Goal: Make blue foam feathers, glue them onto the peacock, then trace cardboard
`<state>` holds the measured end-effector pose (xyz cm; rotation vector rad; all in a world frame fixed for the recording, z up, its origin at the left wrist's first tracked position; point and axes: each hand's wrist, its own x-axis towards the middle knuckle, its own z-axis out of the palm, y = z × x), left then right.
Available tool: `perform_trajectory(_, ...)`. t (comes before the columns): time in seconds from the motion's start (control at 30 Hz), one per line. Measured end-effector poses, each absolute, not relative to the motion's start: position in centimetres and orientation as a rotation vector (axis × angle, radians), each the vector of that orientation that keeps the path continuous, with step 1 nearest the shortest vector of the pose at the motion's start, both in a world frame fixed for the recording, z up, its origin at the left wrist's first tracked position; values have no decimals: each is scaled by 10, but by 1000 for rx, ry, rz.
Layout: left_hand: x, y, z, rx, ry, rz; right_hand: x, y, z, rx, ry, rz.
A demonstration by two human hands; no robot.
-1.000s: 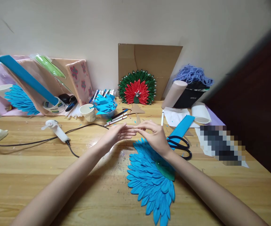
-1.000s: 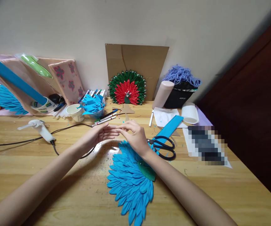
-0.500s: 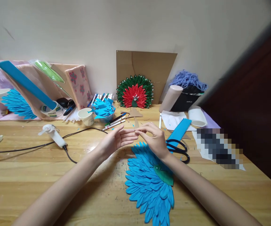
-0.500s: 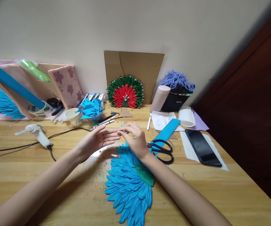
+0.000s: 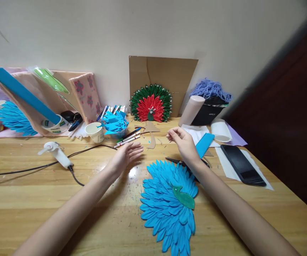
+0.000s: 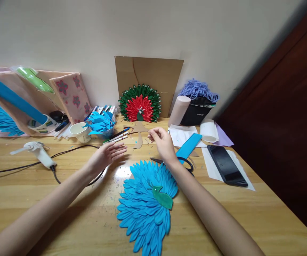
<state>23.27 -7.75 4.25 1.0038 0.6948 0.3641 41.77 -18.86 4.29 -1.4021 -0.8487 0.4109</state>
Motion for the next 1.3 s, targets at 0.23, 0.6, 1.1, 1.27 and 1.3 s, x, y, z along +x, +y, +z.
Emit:
perform_trajectory(0.23, 236, -88, 32, 1802, 646, 670, 424, -186, 36, -1287, -514, 1023)
perform_trajectory(0.6, 286, -110, 56, 2184, 460, 923, 411, -189, 37, -1122, -494, 1241)
perform_trajectory(1.1, 277, -103, 77, 2356, 636, 968, 404, -196, 55, -1136, -780, 1349)
perform_trajectory(1.27, 257, -51, 96, 2206, 1010, 1080, 414, -197, 53, -1194, -760, 1150)
perform_trajectory(1.3, 251, -39, 99, 2240, 1135, 1122, 416, -196, 52, -1201, -757, 1131)
